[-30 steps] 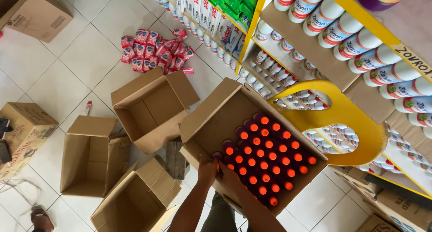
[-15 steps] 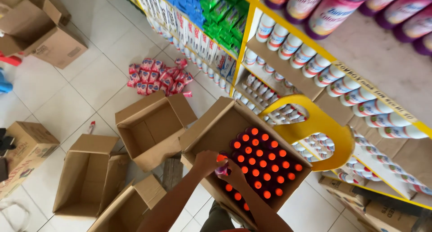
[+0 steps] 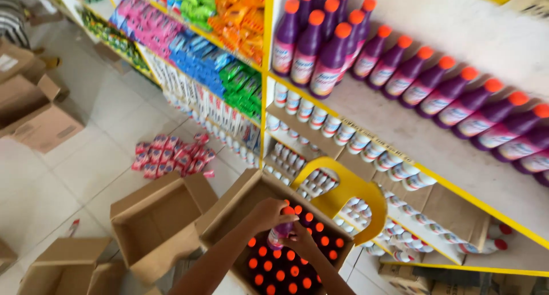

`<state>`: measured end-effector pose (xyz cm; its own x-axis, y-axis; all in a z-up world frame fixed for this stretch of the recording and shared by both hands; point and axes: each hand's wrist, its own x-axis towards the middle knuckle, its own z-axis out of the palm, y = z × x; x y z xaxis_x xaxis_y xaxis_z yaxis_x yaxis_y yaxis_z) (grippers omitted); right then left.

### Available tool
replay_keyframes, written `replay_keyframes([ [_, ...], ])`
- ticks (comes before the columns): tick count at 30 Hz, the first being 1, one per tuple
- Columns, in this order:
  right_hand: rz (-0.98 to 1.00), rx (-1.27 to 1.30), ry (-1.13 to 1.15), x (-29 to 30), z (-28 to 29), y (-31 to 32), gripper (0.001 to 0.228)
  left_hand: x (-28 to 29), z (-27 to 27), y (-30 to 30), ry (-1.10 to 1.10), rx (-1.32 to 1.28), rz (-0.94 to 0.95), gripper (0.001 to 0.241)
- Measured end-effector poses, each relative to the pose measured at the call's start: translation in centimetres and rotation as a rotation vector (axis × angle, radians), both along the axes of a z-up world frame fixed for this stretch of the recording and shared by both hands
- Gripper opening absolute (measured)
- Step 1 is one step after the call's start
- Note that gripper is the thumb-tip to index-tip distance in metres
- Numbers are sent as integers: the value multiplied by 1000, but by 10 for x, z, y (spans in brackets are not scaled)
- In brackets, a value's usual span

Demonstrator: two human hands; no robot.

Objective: Transferring purple bottles of cleaning product from a cardboard box on the floor to a grocery store shelf.

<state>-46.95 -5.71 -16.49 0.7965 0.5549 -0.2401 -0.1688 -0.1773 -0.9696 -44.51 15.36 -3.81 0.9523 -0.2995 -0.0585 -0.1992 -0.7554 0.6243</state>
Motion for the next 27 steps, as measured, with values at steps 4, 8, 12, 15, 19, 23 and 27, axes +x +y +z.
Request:
replay_keyframes([
  [4, -98, 133, -60, 23, 56, -30, 63, 11, 47, -28, -12, -375, -72, 55],
  [8, -164, 204, -137, 68, 122, -60, 64, 47, 59, -48, -14, -434, -20, 54],
  [12, -239, 219, -331, 126, 176, -80, 63, 93, 83, -69, -259, -599, -66, 57],
  [15, -276, 173, -496, 165, 224, -85, 61, 126, 116, -84, -374, -545, -13, 53],
  [19, -304, 192, -625, 216, 265, -85, 62, 181, 132, -103, -341, -587, 98, 50],
  [23, -333, 238, -636, 266, 272, -76, 63, 228, 131, -114, -473, -722, 50, 53],
  [27, -339, 270, -674, 318, 244, -71, 63, 273, 103, -115, -343, -715, 76, 54],
])
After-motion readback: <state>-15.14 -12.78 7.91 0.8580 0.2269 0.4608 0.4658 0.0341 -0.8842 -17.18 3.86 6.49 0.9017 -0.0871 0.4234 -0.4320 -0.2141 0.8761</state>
